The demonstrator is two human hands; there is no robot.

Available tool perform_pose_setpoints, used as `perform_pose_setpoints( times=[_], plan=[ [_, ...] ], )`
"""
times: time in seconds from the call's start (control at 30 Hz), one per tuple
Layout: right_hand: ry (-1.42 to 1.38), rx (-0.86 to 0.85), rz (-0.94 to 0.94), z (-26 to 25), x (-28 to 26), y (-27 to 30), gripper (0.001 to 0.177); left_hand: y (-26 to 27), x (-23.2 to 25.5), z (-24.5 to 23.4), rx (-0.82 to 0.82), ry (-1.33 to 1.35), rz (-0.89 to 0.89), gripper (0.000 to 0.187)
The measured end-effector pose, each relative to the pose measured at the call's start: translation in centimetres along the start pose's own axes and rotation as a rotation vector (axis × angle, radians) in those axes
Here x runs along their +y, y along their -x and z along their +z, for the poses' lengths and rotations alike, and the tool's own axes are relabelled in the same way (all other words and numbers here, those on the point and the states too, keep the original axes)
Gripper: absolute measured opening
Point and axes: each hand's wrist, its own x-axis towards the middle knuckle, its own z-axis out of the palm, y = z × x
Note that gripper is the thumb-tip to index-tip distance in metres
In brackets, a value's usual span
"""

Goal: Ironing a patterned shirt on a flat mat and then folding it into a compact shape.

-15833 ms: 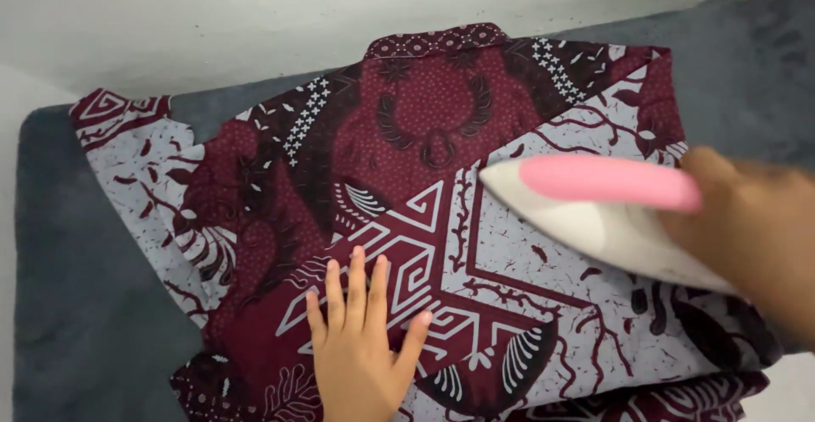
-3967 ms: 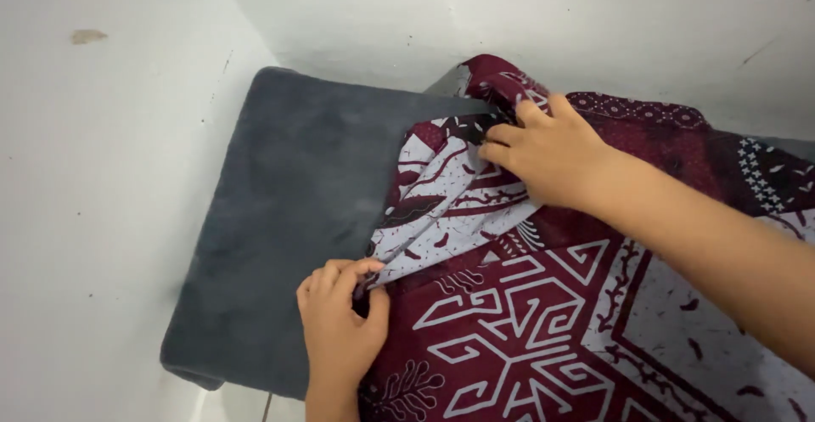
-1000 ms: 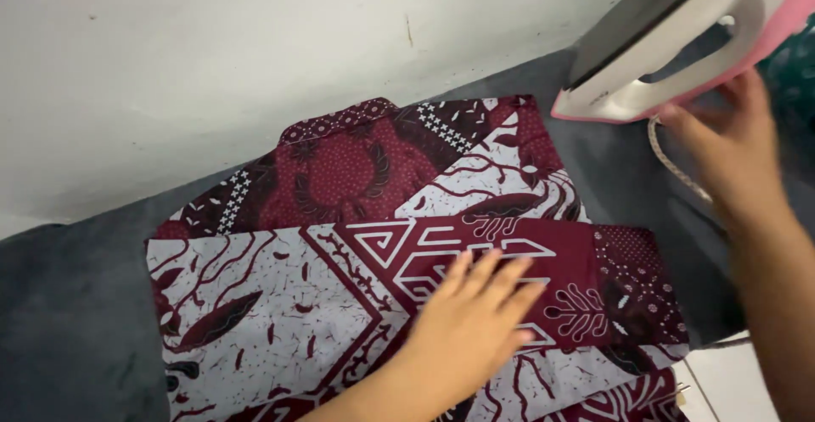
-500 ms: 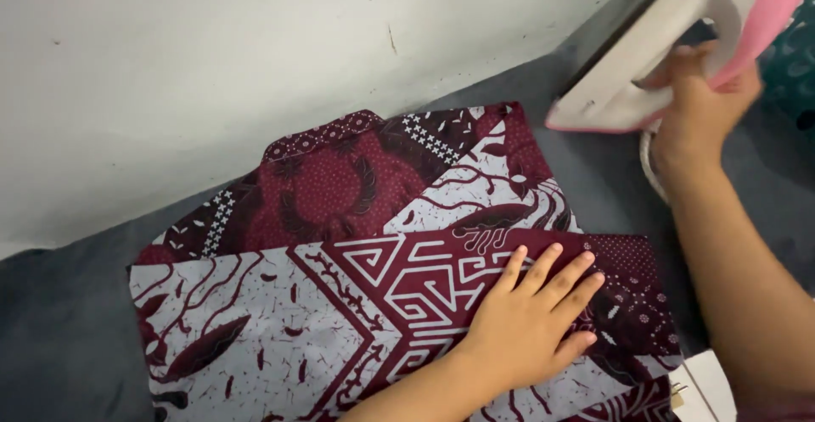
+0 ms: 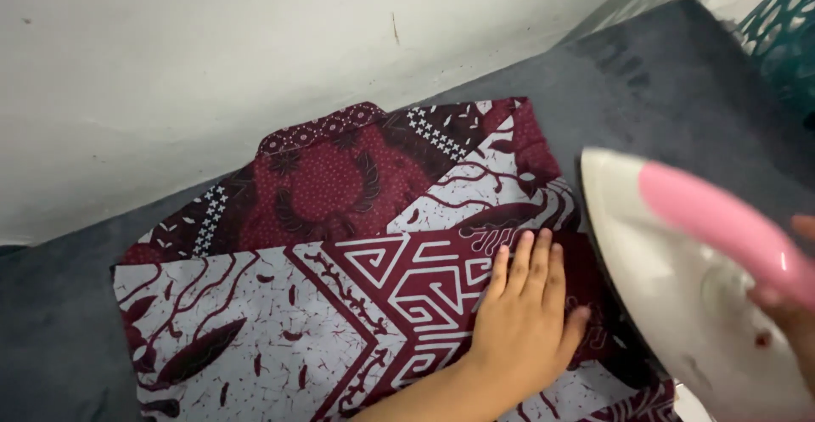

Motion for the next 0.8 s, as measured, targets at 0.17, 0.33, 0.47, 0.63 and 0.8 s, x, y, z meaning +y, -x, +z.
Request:
perform_pose_setpoints(
  times=[0.17,0.33,0.47,0.63,0.8],
  plan=[
    [0.367,0.019,-0.030,2.2,-8.8,8.4,0.069,0.2,0.2,0.1,0.086,0.046,-0.098,0.061],
    [0.583,0.110,-0.385,3.1,-7.8,7.1,0.063,0.5,0.1,1.8,0.123,-0.130,-0.106,0.062],
    [0.797,0.134,-0.401,5.5,-12.9,5.5,0.058,0.7,0.2,3.0,0.101,-0.273,-0.185,0.072],
    [1.091,0.172,-0.355,7.9,-17.3,3.2,0.057,0.7,-0.1,2.7,0.134,-0.271,-0.241,0.079],
    [1.063,0.217,-0.501,7.6,-15.8,2.8,0.053,1.3,-2.3,0.9,0.065,-0.285,-0.276,0.073]
  ],
)
